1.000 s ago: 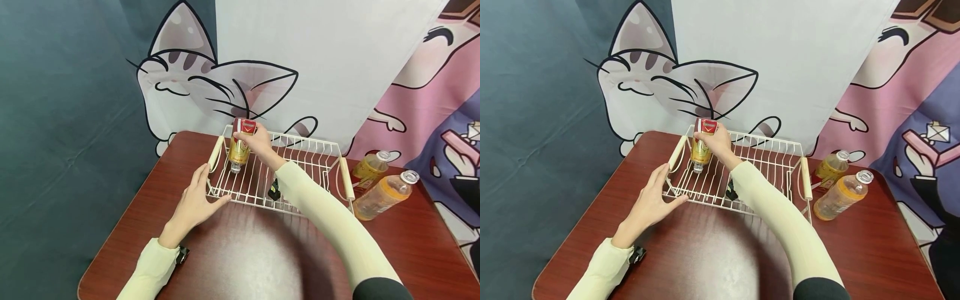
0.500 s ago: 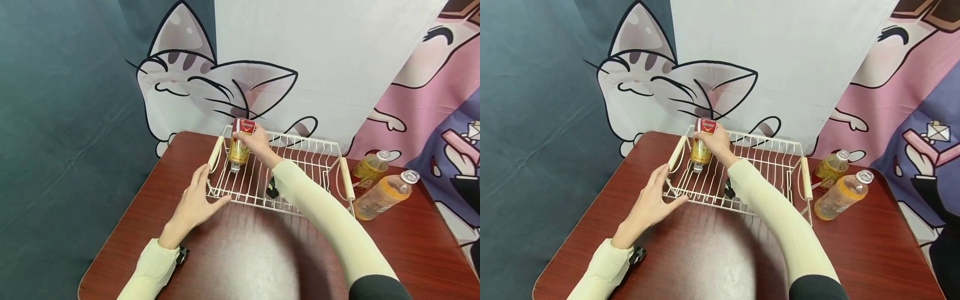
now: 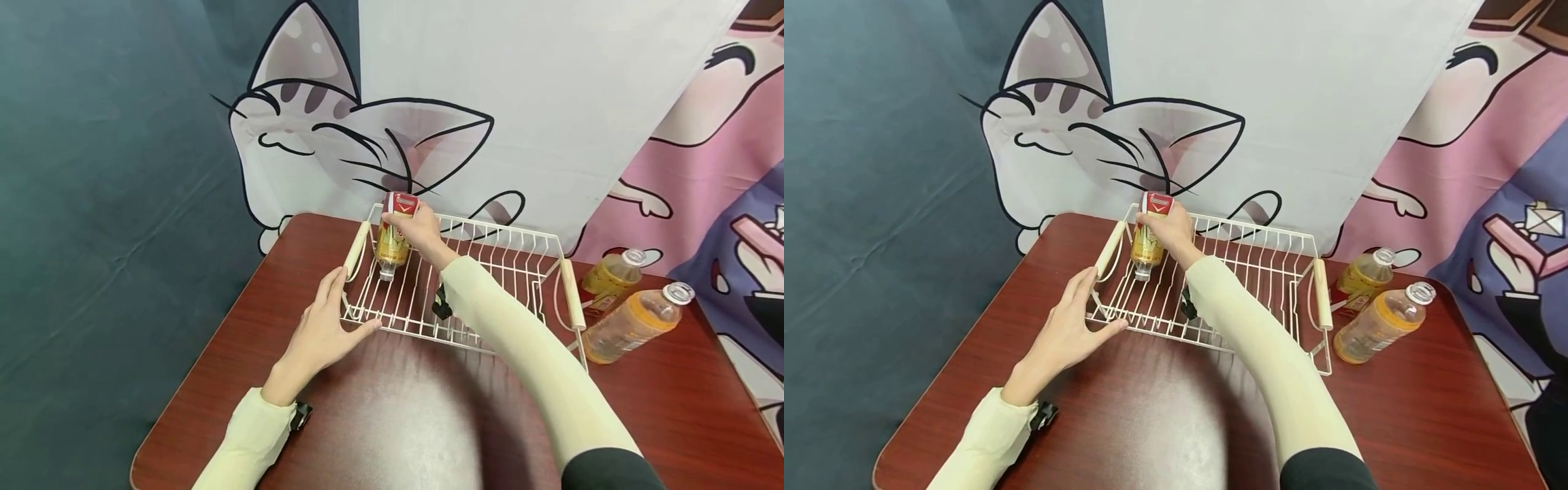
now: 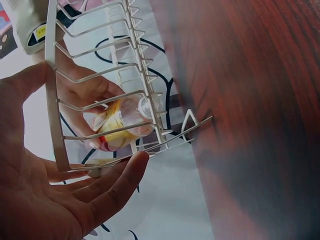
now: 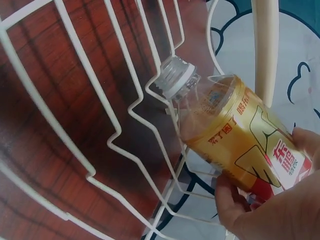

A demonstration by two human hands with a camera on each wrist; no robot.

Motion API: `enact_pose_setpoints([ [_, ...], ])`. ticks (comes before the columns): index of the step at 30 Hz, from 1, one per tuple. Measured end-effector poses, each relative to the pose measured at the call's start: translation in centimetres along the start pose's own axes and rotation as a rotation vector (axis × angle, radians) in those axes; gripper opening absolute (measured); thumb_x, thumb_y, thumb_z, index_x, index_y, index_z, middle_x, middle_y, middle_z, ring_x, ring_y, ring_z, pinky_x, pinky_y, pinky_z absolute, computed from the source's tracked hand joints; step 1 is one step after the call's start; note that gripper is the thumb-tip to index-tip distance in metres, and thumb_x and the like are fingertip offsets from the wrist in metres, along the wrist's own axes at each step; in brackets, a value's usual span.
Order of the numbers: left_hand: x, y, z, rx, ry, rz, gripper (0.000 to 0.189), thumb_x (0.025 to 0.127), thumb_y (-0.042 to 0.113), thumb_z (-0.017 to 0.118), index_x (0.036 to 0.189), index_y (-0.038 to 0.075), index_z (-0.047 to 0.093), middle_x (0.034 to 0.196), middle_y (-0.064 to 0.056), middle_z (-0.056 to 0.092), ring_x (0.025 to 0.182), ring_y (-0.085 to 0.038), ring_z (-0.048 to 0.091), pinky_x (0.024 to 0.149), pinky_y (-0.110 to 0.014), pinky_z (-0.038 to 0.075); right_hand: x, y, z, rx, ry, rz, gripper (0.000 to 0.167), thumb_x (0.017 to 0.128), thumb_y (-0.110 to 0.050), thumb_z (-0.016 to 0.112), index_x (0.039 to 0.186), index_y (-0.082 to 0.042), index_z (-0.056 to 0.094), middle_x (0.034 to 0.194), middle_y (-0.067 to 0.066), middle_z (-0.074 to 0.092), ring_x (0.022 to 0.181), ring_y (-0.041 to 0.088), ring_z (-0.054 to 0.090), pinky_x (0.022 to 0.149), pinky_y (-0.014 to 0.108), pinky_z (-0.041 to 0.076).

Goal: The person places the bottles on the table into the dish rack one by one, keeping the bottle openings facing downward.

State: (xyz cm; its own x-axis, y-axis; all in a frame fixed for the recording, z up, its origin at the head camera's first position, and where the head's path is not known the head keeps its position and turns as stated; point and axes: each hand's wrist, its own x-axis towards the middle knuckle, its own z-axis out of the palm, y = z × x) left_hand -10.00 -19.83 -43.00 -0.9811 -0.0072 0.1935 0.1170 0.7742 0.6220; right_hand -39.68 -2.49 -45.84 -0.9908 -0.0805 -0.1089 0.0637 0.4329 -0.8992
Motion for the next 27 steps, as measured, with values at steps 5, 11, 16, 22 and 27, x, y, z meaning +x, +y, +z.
enact_pose_setpoints([
  [5,0.1,0.1,0.0,-0.005,0.0,0.002,0.119,0.09,0.06,0.087,0.176,0.006,0.025,0.179,-0.007,0.03,0.131,-0.051,0.066,0.108,-0.065,0.055,1.9,1.4,0.8,0.01,0.009,-0.031,0.083,0.069,-0.063,0.101,0.13,-0.018,0.067,0.115,0.002,0.074,0.106,0.024,0.07,0.092,0.042,0.059],
  [11,0.0,0.1,0.0,-0.013,-0.008,-0.003,0.117,0.092,0.06,0.086,0.176,0.005,0.024,0.179,-0.006,0.028,0.132,-0.05,0.066,0.109,-0.065,0.054,2.0,1.2,1.0,0.001,-0.027,-0.011,0.09,0.071,-0.064,0.099,0.14,-0.018,0.064,0.122,0.003,0.073,0.114,0.026,0.068,0.099,0.046,0.057],
  [16,0.0,0.1,0.0,-0.006,-0.015,-0.005,0.119,0.091,0.063,0.085,0.176,0.006,0.024,0.18,-0.006,0.028,0.13,-0.051,0.067,0.108,-0.064,0.054,1.0,0.6,0.9,-0.003,-0.026,0.006,0.089,0.076,-0.06,0.097,0.143,-0.016,0.06,0.125,0.005,0.07,0.118,0.027,0.066,0.104,0.046,0.056],
  [22,-0.1,0.0,0.0,-0.007,-0.013,-0.014,0.119,0.092,0.063,0.084,0.176,0.006,0.023,0.18,-0.006,0.027,0.132,-0.051,0.066,0.109,-0.065,0.053,0.5,0.0,0.9,-0.027,-0.032,0.019,0.088,0.077,-0.062,0.096,0.144,-0.019,0.059,0.124,0.003,0.07,0.115,0.026,0.067,0.099,0.043,0.058],
  [27,0.0,0.1,0.0,-0.009,-0.011,-0.009,0.119,0.091,0.062,0.085,0.176,0.007,0.024,0.179,-0.005,0.028,0.131,-0.05,0.066,0.109,-0.065,0.054,0.3,-0.3,0.7,0.008,-0.041,0.01,0.083,0.076,-0.059,0.098,0.138,-0.02,0.06,0.122,0.004,0.071,0.112,0.026,0.069,0.093,0.043,0.059],
])
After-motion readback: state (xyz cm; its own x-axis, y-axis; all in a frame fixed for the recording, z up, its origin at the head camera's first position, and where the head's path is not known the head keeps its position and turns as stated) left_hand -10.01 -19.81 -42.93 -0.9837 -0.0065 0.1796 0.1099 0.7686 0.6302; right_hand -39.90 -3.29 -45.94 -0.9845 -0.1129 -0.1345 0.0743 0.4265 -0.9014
